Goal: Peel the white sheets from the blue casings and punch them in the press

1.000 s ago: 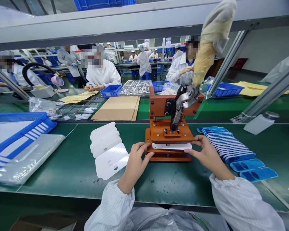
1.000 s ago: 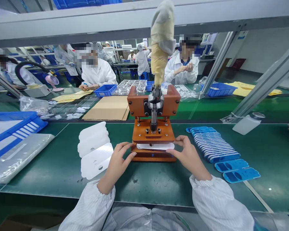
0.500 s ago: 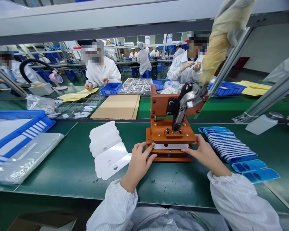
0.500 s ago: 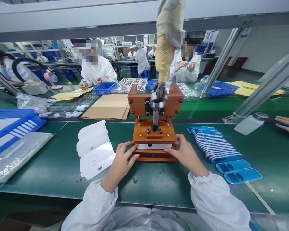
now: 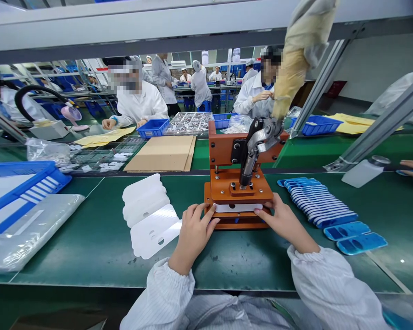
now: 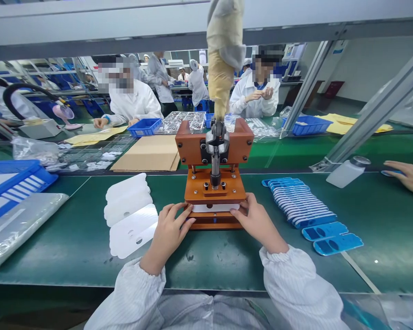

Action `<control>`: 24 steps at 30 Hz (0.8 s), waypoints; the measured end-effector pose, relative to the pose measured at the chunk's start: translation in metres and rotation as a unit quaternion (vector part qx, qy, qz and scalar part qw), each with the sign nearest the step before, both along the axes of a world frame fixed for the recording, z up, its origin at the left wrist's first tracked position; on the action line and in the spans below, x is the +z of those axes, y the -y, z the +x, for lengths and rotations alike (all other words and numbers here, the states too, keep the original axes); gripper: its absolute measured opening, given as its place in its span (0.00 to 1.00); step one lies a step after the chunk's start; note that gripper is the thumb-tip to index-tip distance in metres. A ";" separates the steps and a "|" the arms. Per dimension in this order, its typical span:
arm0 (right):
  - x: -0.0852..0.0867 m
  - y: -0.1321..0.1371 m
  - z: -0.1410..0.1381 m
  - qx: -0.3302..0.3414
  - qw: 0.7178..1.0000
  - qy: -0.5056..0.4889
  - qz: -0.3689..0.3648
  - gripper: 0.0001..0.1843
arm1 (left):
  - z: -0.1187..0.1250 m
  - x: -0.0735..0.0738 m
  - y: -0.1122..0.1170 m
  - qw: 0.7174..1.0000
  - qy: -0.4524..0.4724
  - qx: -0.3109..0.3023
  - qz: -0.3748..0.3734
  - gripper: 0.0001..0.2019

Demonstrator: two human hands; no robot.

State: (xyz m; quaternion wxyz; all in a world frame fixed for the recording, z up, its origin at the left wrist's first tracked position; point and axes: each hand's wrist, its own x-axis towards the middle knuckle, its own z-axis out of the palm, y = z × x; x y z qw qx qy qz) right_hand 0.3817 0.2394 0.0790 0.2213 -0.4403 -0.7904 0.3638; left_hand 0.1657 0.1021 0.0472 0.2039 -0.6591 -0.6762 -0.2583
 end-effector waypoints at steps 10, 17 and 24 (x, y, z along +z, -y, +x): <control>-0.012 0.011 -0.001 -0.011 1.000 -0.021 0.013 0.30 | 0.001 0.004 0.000 1.000 -0.030 0.006 -0.004 0.16; -0.023 0.012 0.004 -0.035 0.998 -0.043 0.041 0.23 | 0.001 0.004 0.001 0.999 -0.040 -0.001 -0.008 0.18; -0.017 0.015 0.003 -0.033 0.998 0.007 0.055 0.21 | 0.001 0.002 -0.001 1.000 -0.022 -0.003 -0.007 0.17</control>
